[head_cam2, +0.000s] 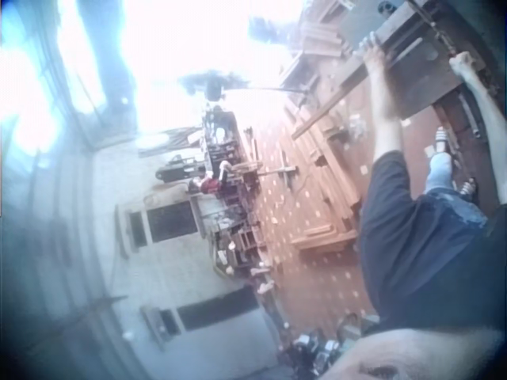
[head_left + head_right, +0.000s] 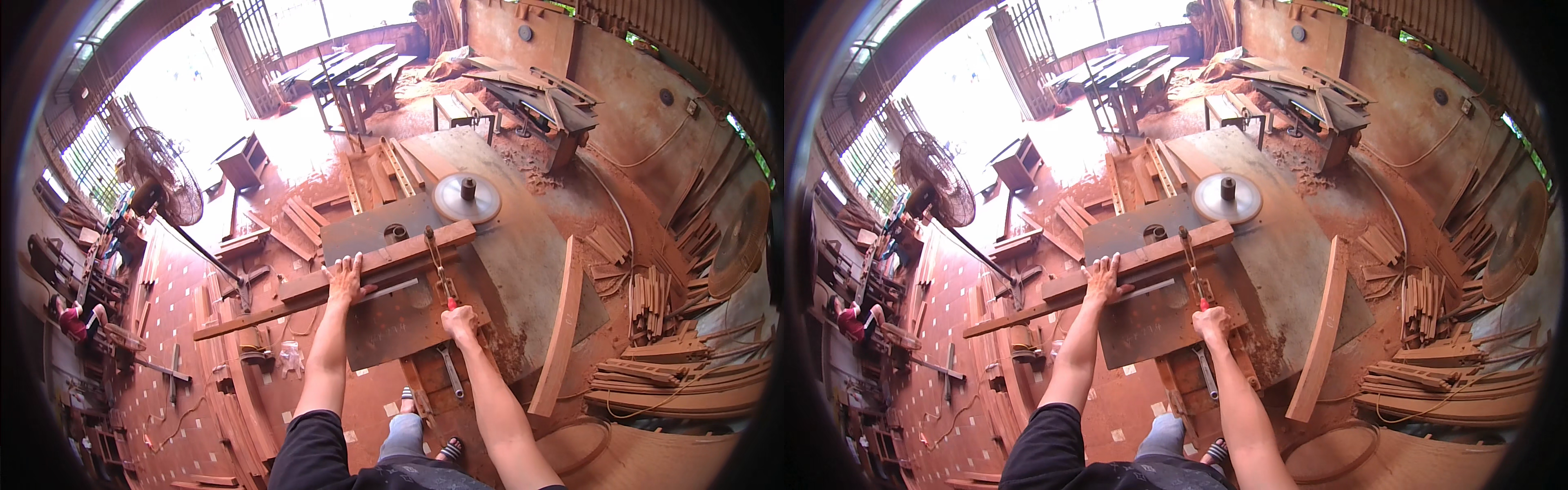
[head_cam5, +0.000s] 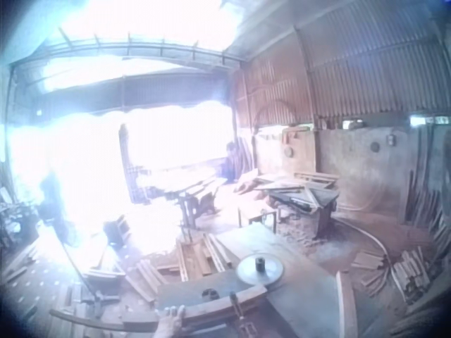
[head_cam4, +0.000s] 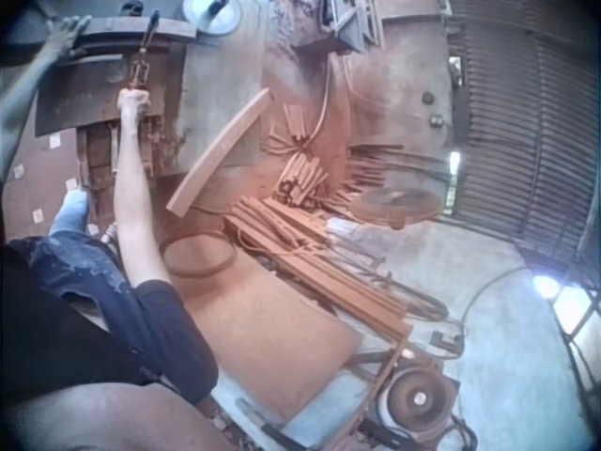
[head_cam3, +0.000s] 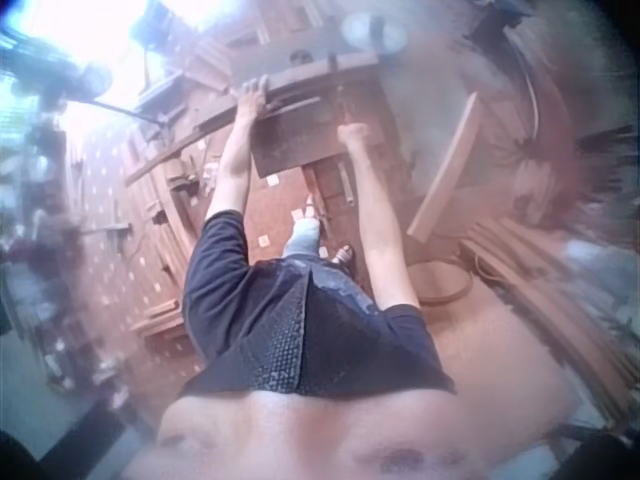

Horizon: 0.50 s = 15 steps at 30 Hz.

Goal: The person operates a bandsaw to cut long wooden planks in a workshop. They guide each plank through the blade, then move the cut piece aside and pick up the next plank to continue cutting.

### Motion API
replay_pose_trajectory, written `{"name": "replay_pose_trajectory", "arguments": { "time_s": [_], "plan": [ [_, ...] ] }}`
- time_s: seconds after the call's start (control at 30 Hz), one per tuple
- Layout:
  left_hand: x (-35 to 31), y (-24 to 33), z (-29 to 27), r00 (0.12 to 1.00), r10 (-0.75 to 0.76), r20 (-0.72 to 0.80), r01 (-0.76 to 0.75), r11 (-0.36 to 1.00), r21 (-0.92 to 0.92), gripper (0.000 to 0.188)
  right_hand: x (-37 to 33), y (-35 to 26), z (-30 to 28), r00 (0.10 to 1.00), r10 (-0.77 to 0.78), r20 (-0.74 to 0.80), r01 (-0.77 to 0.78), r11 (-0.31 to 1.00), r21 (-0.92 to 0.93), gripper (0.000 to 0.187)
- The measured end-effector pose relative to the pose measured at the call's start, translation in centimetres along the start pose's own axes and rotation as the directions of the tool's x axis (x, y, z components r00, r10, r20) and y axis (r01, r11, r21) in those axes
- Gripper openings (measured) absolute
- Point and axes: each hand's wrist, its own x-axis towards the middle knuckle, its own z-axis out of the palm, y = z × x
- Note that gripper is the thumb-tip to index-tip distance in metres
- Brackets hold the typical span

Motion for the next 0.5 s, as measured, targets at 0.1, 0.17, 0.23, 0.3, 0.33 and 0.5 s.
{"name": "replay_pose_trajectory", "arguments": {
  "time_s": [0.1, 0.17, 0.23, 0.3, 0.33, 0.5],
  "plan": [
    [0.2, -0.6, 0.8, 0.996, 0.026, -0.082, -0.025, 1.0, 0.016, 0.117, -0.5, -0.4, -0.4, 1.0, -0.002, 0.021, 0.002, 1.0, 0.023, 0.035],
    [0.2, -0.7, 1.1, 0.997, 0.026, -0.071, -0.024, 0.999, 0.03, 0.117, -0.5, -0.6, -0.6, 0.999, 0.005, 0.052, -0.006, 1.0, 0.02, 0.037],
    [0.3, -0.6, 1.0, 0.998, 0.018, -0.063, -0.015, 0.999, 0.05, 0.117, -0.7, -0.9, -0.9, 0.998, 0.01, 0.057, -0.01, 1.0, 0.015, 0.037],
    [0.6, -0.5, 1.0, 0.997, 0.023, -0.074, -0.018, 0.998, 0.056, 0.117, -0.4, -0.9, -0.6, 0.999, 0.036, 0.029, -0.036, 0.999, 0.006, 0.038],
    [0.4, -0.9, 1.1, 0.997, 0.016, -0.074, -0.011, 0.998, 0.062, 0.117, -0.8, -1.3, -1.0, 0.999, -0.002, 0.054, 0.003, 1.0, -0.011, 0.038],
    [0.4, -0.1, 0.1, 1.0, 0.004, -0.025, -0.003, 0.999, 0.045, 0.114, 0.6, 0.0, 0.3, 1.0, 0.001, 0.013, -0.001, 1.0, 0.005, 0.036]
  ]
}}
